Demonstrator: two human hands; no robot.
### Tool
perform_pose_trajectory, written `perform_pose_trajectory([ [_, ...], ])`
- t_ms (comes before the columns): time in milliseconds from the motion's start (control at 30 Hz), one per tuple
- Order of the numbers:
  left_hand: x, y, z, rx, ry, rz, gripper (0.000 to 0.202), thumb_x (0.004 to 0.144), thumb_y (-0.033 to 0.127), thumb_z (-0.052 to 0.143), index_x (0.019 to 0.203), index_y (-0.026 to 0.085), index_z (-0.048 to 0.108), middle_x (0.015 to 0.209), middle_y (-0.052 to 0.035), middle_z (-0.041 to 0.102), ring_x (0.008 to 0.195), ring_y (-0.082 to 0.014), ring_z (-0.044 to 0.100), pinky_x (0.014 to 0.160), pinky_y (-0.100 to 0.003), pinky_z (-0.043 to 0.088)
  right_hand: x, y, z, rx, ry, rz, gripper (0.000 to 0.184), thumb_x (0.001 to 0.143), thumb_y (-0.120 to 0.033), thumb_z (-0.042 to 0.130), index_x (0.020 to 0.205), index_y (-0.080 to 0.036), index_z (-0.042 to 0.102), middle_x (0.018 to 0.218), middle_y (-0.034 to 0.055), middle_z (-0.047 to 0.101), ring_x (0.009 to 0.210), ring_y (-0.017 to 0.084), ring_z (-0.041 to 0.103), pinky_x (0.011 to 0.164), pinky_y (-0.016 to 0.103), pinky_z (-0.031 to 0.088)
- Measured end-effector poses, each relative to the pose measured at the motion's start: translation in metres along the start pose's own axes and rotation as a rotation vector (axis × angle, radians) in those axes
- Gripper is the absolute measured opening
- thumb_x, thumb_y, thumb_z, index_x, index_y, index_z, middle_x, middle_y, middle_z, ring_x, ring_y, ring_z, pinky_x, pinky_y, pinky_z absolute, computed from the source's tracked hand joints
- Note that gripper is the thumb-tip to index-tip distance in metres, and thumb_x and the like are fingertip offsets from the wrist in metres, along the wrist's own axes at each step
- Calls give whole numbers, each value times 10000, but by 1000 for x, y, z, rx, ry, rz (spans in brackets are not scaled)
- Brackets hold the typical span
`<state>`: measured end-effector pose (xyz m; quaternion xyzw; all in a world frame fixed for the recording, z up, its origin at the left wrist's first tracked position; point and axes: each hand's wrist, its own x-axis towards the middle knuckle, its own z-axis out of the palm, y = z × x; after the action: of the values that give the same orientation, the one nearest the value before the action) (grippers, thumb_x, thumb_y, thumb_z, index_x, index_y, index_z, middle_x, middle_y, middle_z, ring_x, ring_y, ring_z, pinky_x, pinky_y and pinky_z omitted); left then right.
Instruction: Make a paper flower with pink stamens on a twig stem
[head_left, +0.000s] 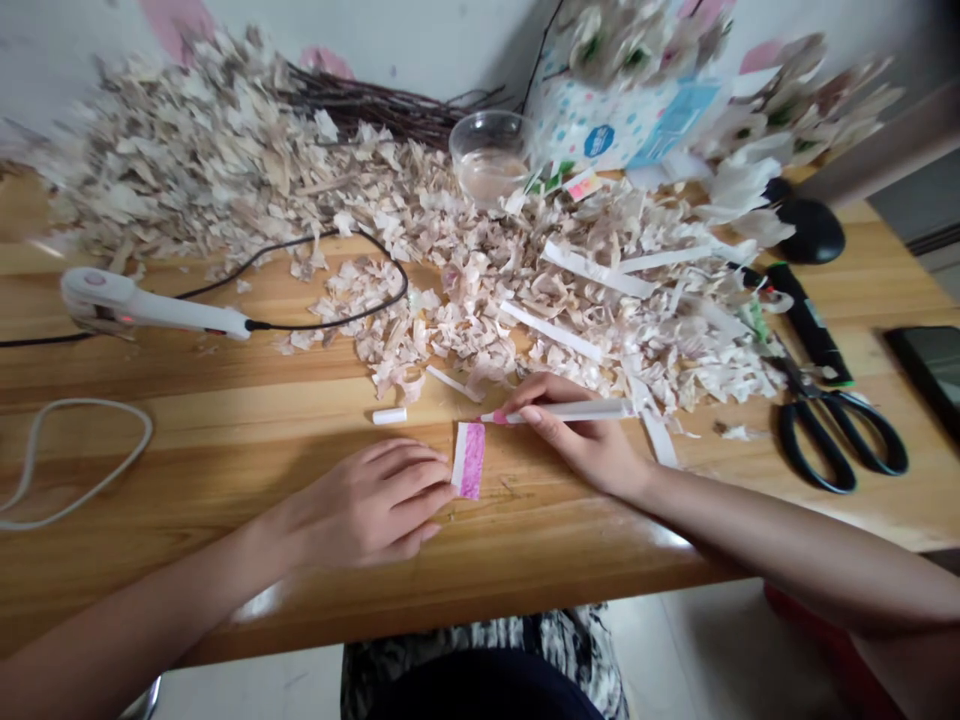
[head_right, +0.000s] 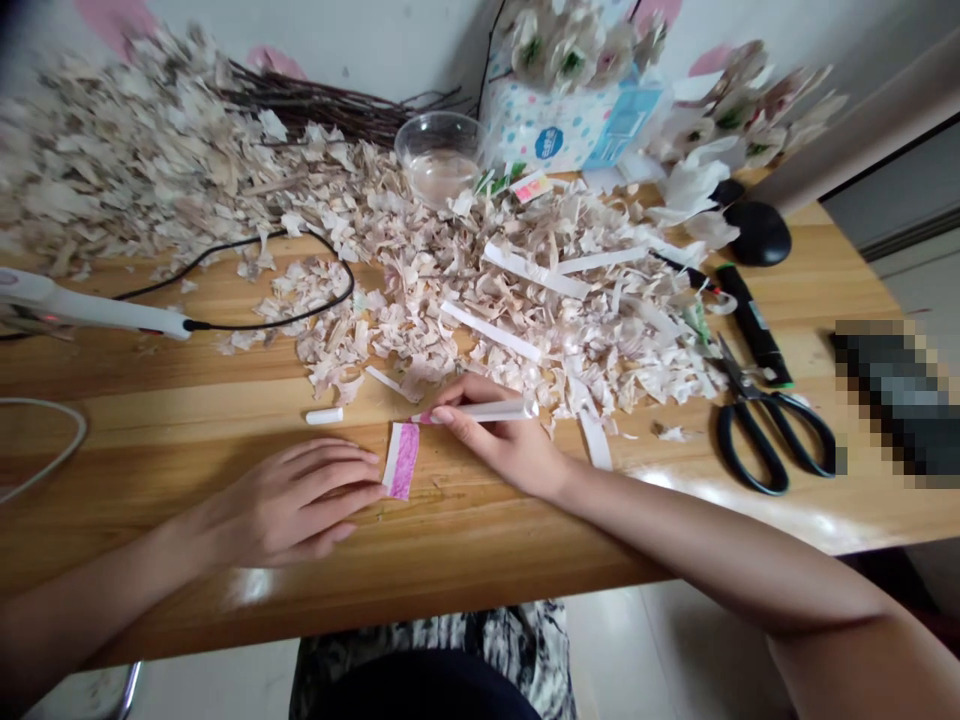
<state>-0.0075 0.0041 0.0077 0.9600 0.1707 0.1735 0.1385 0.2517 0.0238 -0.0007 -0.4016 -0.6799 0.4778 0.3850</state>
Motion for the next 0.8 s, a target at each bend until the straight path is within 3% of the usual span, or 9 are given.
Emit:
perform_pose_trajectory([
  [100, -3, 2, -1, 52, 128, -149, 186, 848, 121, 527, 1002, 174, 615, 943, -55, 625, 936, -192, 591, 853, -319, 486, 0, -1, 0, 6, 33, -25, 212, 923, -358, 526, 862, -168, 597, 780, 33, 617, 722, 140, 576, 641, 246, 458],
  [233, -3, 1, -2, 216, 286, -534, 177, 851, 145, 546, 1027, 158, 568, 1014, -95, 562, 948, -221, 567, 838, -363, 476, 1, -1, 0, -26, 67, -41, 205, 924, -349, 520, 846, -172, 589, 763, 32, 603, 685, 136, 559, 613, 242, 453],
  [367, 0, -3, -1, 334, 168, -714, 175, 879, 224, 534, 1038, 153, 552, 984, -99, 578, 919, -257, 546, 794, -403, 466, 0, 0, 0, -38, 73, -82, 121, 887, -293, 583, 845, -181, 604, 751, 28, 612, 693, 145, 571, 621, 256, 458],
  [467, 0, -4, 1, 337, 132, -719, 101, 907, 224, 502, 967, 167, 560, 916, -77, 582, 865, -241, 541, 753, -381, 457, 1, -1, 1, -46, 6, -159, 52, 864, -237, 621, 854, -186, 624, 771, 35, 646, 729, 154, 591, 678, 286, 469],
  [600, 0, -3, 3, 223, 198, -666, 85, 930, 204, 475, 966, 166, 542, 914, -65, 591, 876, -220, 550, 772, -366, 457, 3, -4, 1, -35, -113, -257, 87, 869, -186, 610, 950, -190, 640, 855, 54, 681, 811, 166, 621, 746, 318, 488],
  [800, 0, 2, 6, 16, 188, -428, 72, 932, 169, 485, 998, 160, 512, 907, -36, 621, 836, -168, 580, 768, -315, 460, 1, -3, -1, 12, -252, -291, 204, 875, -170, 599, 1077, -182, 624, 943, 79, 684, 886, 170, 621, 794, 336, 494],
])
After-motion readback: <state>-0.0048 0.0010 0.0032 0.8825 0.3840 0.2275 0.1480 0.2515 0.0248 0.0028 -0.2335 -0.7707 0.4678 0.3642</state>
